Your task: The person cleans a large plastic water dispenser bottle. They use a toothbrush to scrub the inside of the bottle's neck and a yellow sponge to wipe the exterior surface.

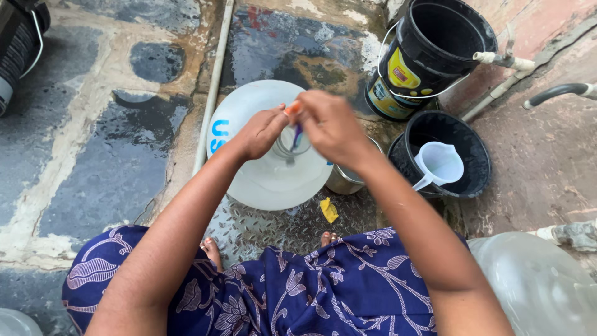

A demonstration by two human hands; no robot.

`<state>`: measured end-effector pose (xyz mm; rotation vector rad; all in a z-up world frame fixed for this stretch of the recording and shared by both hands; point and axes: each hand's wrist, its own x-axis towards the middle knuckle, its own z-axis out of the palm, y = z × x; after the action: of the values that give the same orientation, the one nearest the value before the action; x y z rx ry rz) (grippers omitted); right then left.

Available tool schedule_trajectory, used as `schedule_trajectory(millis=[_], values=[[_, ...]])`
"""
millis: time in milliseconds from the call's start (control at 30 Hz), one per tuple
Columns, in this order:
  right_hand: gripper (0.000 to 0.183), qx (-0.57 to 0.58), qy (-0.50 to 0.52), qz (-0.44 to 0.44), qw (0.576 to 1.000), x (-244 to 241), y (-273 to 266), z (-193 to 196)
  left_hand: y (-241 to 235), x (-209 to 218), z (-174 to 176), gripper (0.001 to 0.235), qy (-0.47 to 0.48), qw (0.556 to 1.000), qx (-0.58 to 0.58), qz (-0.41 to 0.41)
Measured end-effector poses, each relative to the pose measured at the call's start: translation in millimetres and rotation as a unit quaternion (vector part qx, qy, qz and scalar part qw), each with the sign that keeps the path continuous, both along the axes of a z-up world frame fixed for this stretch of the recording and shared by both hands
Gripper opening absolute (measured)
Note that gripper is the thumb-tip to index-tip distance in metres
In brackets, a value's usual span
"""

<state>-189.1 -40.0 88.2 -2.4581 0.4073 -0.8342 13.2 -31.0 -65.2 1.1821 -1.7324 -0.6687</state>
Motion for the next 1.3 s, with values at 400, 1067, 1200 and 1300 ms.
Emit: schedule_trajectory(millis=[400,1067,1200,1300], values=[[0.022,-0.018,0.019,0.018,1.0,1.5,4.6,8.4,5.0,4.5,15.3,0.06,0.02,0.999,0.029,0.02],[0.034,0.008,-0.164,0.069,0.984,-52.1,38.9,67.8,13.4,3.1,25.4,0.05,0.06,0.996,-0.039,0.052],[0.023,-0.041,-0.059,0.04,0.997,-23.9,17.2,30.3,23.6,-4.4,28.1,0.043,0.031,0.98,-0.172,0.094],[0.02,-0.044,0.033,0.021,0.998,3.5,3.6,-3.5,27.4,-3.3,33.3,0.038,-0.002,0.986,-0.098,0.135]])
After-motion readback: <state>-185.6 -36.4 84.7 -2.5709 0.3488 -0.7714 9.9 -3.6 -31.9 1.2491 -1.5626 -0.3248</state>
